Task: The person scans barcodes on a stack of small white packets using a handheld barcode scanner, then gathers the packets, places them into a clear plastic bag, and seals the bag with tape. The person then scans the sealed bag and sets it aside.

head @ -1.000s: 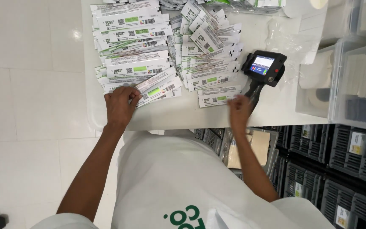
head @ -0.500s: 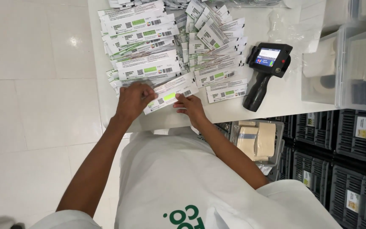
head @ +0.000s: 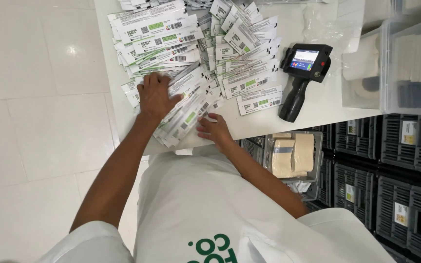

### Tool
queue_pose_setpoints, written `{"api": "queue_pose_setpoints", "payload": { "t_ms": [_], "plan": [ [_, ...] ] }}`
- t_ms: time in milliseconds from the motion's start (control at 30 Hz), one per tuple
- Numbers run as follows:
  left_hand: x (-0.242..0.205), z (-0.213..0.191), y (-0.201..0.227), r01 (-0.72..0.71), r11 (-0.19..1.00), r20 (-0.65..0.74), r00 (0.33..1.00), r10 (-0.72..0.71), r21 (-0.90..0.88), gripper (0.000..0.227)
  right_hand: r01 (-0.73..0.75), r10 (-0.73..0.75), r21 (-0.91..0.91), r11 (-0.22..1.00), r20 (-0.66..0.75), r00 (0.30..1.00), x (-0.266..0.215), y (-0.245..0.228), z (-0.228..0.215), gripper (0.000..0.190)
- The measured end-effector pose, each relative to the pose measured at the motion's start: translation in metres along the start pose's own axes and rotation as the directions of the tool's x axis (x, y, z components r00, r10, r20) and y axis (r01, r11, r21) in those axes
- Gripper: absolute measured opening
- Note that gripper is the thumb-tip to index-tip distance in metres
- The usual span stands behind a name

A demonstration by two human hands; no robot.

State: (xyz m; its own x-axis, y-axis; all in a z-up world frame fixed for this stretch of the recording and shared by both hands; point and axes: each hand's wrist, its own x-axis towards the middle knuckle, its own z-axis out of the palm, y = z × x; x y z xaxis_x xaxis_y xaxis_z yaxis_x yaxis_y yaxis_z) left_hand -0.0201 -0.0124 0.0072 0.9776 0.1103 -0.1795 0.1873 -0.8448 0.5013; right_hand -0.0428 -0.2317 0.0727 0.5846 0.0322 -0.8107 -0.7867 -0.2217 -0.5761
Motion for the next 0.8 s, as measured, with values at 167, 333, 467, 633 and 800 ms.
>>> {"api": "queue_pose_setpoints", "payload": {
  "t_ms": [167, 333, 467, 633, 800],
  "plan": [
    [-0.025, -0.037, 0.041, 0.136, 0.975, 0.263, 0.961, -0.087, -0.177, 0.071, 0.017, -0.015, 0.067, 0.998, -0.031, 0.999, 0.007, 0.006, 0.003, 0.071],
    [-0.046, -0.041, 0.068, 0.268, 0.915, 0.505, 0.859, -0.084, -0.303, 0.103, 0.056, -0.051, 0.146, 0.988, -0.037, 0.998, 0.021, 0.018, -0.005, 0.075],
    [-0.047, -0.029, 0.071, 0.3, 0.907, 0.52, 0.847, -0.11, -0.296, 0.11, 0.083, -0.082, 0.059, 0.995, -0.028, 0.996, 0.009, 0.011, -0.002, 0.067],
    [-0.057, -0.069, 0.083, 0.37, 0.862, 0.528, 0.837, -0.146, -0.348, 0.106, 0.1, -0.098, 0.085, 0.991, -0.034, 0.995, 0.016, 0.019, -0.006, 0.065],
    [-0.061, -0.047, 0.078, 0.31, 0.912, 0.463, 0.871, -0.161, -0.267, 0.099, 0.053, -0.046, 0.196, 0.979, -0.036, 0.998, 0.029, 0.036, -0.013, 0.049]
  ]
}}
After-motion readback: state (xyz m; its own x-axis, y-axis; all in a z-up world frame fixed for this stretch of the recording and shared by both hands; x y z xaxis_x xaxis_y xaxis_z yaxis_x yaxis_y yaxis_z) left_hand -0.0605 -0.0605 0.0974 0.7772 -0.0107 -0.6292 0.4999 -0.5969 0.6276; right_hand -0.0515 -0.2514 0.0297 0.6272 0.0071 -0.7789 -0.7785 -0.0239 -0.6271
